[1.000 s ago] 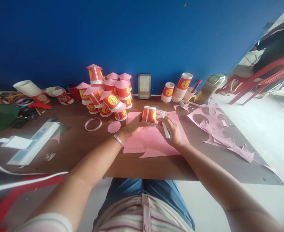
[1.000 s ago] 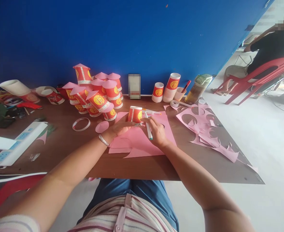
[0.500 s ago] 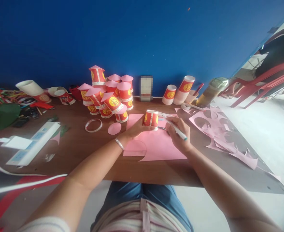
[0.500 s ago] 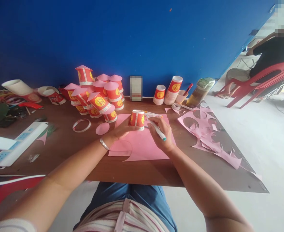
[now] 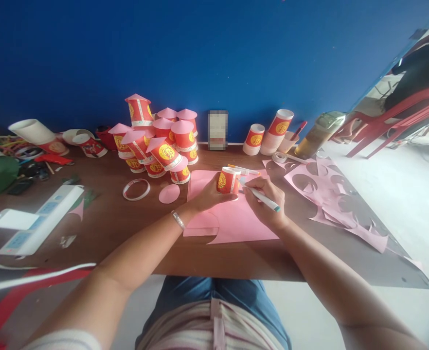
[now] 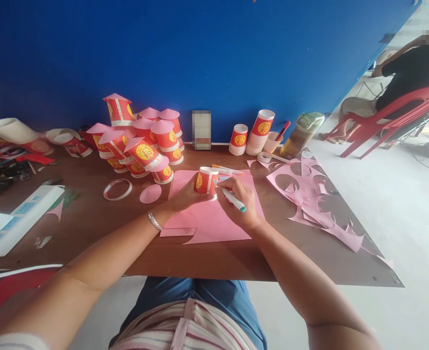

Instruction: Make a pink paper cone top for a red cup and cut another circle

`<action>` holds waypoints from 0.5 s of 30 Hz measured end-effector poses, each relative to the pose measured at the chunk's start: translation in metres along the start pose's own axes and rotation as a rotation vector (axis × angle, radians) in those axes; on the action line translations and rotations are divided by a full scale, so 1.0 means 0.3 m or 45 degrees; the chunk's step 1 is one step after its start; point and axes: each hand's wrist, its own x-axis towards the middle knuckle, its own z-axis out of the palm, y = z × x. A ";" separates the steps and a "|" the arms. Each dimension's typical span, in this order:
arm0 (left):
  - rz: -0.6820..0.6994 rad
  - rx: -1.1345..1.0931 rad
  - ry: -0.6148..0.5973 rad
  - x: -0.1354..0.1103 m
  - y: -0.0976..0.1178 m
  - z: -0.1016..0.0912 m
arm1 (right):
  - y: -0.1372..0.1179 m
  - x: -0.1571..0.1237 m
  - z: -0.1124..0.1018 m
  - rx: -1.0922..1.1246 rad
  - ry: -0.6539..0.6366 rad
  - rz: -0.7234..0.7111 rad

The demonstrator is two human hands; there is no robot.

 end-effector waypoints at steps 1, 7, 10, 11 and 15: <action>-0.003 -0.014 -0.005 0.000 0.000 0.001 | -0.001 -0.001 0.000 -0.001 -0.018 -0.006; -0.006 -0.024 -0.005 -0.002 -0.006 0.003 | -0.008 -0.003 -0.001 0.015 -0.032 -0.049; 0.004 -0.001 0.014 -0.004 -0.005 0.005 | -0.009 -0.003 0.000 0.011 -0.031 -0.029; 0.010 0.007 0.018 -0.004 -0.004 0.006 | -0.008 -0.004 0.000 0.004 -0.035 -0.019; 0.053 0.030 -0.026 -0.001 -0.001 0.009 | -0.008 -0.009 0.001 -0.026 -0.056 -0.005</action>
